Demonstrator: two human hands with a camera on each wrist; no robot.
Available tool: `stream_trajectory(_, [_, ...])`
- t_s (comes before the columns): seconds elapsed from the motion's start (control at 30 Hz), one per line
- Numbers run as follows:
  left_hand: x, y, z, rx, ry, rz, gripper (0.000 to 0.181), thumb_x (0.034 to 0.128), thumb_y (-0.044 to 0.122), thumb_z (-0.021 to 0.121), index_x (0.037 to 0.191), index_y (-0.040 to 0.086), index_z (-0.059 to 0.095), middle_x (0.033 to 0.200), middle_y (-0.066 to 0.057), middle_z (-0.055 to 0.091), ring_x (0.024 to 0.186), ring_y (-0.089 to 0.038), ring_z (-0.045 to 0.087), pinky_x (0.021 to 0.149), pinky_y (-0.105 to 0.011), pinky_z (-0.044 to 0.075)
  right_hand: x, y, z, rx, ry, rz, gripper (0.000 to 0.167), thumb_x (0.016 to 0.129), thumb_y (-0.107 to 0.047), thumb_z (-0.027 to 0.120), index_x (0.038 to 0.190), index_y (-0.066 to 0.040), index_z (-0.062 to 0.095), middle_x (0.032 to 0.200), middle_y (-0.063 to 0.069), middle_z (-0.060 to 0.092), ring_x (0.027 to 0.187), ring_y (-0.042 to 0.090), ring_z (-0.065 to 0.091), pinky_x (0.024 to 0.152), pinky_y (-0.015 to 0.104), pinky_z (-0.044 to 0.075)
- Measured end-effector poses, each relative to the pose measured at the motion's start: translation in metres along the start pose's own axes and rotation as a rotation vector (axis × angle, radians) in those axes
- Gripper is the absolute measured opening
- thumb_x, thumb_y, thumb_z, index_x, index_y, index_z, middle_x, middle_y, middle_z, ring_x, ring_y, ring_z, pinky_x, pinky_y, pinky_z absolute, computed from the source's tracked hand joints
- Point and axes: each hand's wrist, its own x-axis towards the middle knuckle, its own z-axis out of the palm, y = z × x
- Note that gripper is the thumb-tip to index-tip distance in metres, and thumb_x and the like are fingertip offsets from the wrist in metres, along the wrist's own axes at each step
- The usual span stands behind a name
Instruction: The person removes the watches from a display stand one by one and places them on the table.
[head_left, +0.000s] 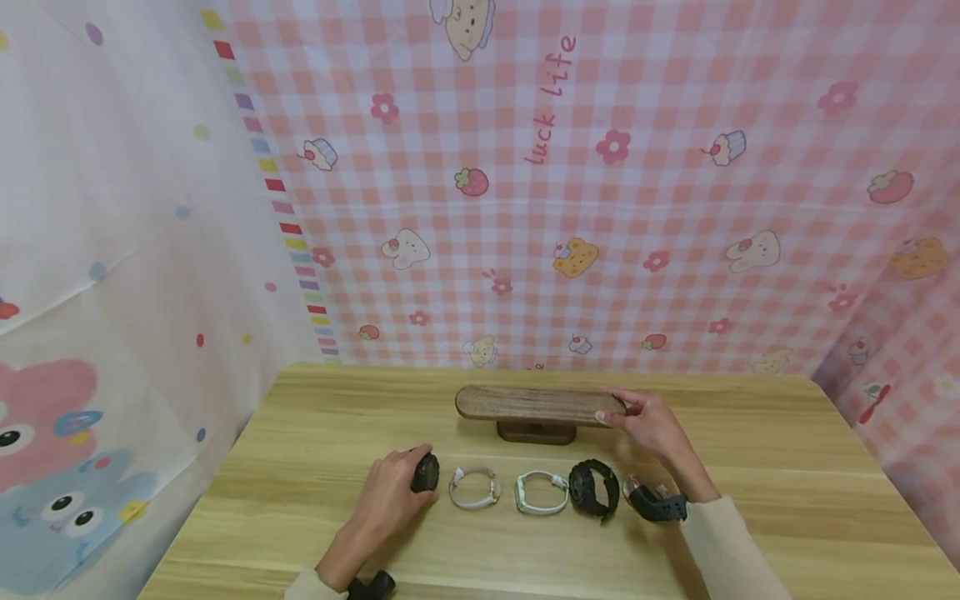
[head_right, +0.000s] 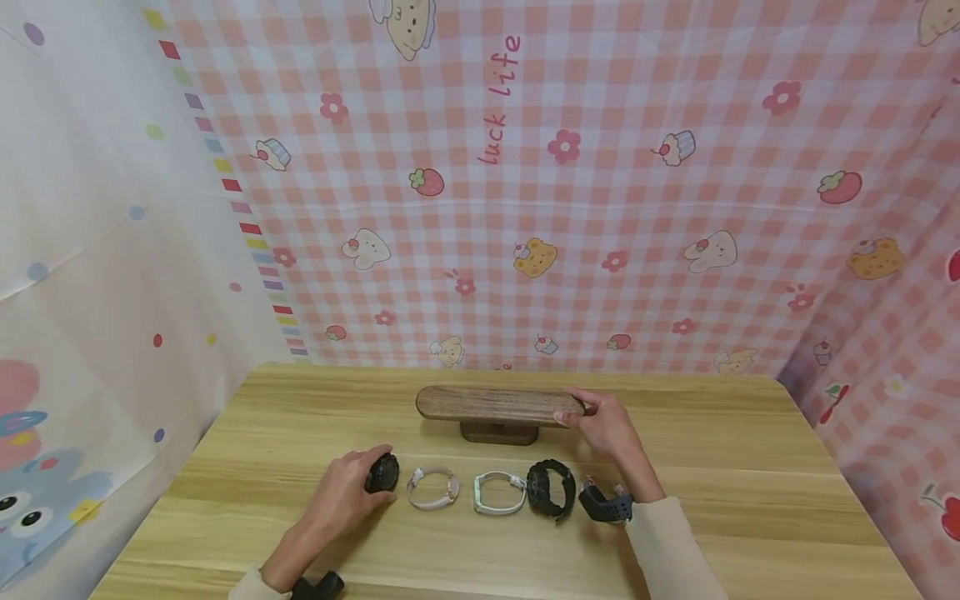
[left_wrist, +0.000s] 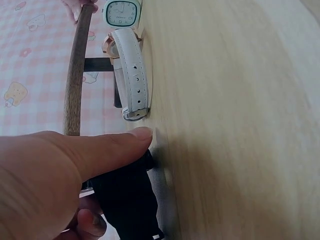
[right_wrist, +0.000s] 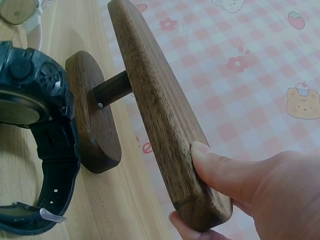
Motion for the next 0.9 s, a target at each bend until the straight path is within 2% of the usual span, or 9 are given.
stream_trajectory(0.33, [-0.0001, -0.0025, 0.0013, -0.041, -0.023, -0.017, 0.067, 0.0664, 0.015, 0.092, 0.125, -0.001, 0.064, 0.108, -0.022, 0.071, 0.096, -0.037, 0.067, 0.082, -0.048, 0.055, 0.0022, 0.0018, -0.0002, -0.009, -0.005, 0.008, 0.057, 0.091, -0.032, 0.073, 0.141, -0.012, 0.056, 0.135, 0.025, 0.057, 0.11, 0.034, 0.061, 0.084, 0.047, 0.05])
stream_trajectory(0.7, [-0.0014, -0.0025, 0.002, -0.069, -0.034, -0.027, 0.067, 0.0664, 0.015, 0.092, 0.126, 0.001, 0.064, 0.108, -0.022, 0.07, 0.096, -0.037, 0.067, 0.081, -0.048, 0.056, -0.0009, 0.0027, 0.0017, 0.006, 0.011, -0.033, 0.056, 0.091, -0.027, 0.072, 0.14, -0.006, 0.056, 0.127, 0.025, 0.063, 0.093, 0.024, 0.065, 0.072, 0.034, 0.05])
stream_trajectory(0.9, [-0.0021, -0.0009, -0.0038, -0.062, -0.035, -0.048, 0.071, 0.0668, 0.02, 0.092, 0.13, 0.004, 0.062, 0.107, -0.019, 0.071, 0.098, -0.036, 0.065, 0.087, -0.051, 0.053, -0.0028, 0.0038, 0.0019, 0.002, 0.017, -0.029, 0.057, 0.091, -0.029, 0.072, 0.141, -0.006, 0.055, 0.121, 0.025, 0.065, 0.093, 0.024, 0.066, 0.071, 0.032, 0.05])
